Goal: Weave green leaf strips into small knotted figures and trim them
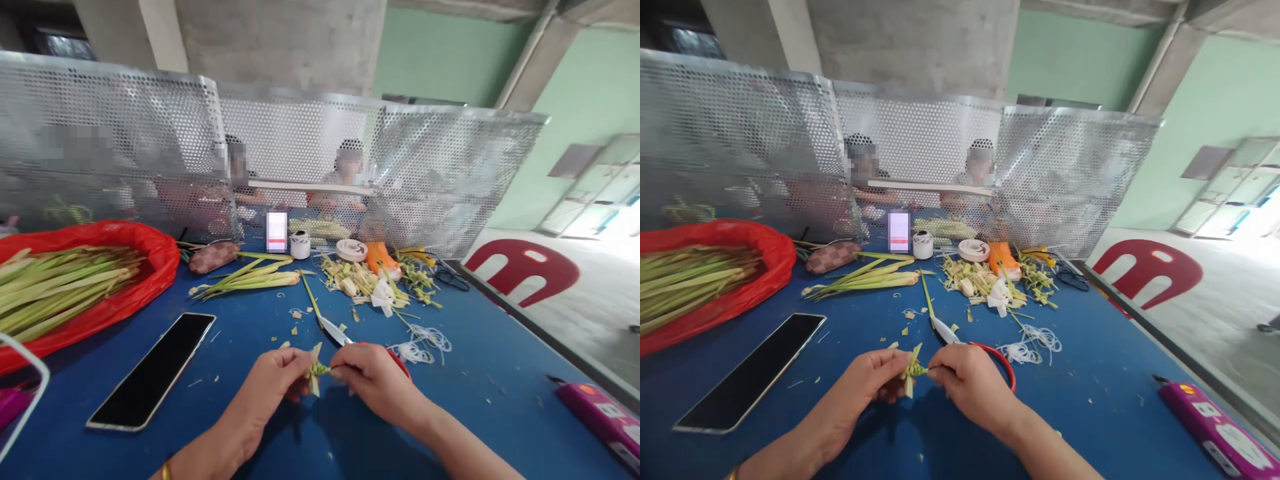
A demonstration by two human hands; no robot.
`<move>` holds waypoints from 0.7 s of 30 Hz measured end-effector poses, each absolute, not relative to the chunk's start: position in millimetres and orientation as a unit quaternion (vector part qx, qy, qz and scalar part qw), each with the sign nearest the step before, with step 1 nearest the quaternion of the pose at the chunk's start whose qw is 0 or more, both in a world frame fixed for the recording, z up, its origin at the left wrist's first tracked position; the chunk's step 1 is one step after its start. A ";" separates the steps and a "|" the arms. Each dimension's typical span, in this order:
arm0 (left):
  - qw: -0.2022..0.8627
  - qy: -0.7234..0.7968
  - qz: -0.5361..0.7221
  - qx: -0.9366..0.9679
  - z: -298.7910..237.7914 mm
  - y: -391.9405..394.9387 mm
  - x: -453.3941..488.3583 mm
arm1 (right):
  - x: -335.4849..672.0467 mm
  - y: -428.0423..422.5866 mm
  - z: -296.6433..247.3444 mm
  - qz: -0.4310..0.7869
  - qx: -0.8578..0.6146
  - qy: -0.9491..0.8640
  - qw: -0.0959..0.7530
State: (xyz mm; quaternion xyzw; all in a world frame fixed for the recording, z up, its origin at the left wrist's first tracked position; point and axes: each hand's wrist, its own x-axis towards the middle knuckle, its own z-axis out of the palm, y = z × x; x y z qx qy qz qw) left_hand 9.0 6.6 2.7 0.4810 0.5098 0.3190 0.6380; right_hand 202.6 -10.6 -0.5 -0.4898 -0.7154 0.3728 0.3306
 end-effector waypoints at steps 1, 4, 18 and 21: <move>0.637 0.520 0.325 0.468 3.3 7.4 8.4 | 203.0 -9.1 -1.8 0.407 -0.505 -0.684 0.333; 0.626 0.545 0.343 0.440 4.3 9.8 7.3 | 214.3 5.5 -3.1 0.481 -0.551 -0.527 0.433; 0.646 0.523 0.330 0.446 -22.2 23.6 7.1 | 284.8 87.6 62.5 0.357 -0.609 -0.232 0.670; 0.635 0.523 0.326 0.466 -20.6 19.5 8.0 | 233.9 31.0 58.1 0.371 -0.529 -0.344 0.682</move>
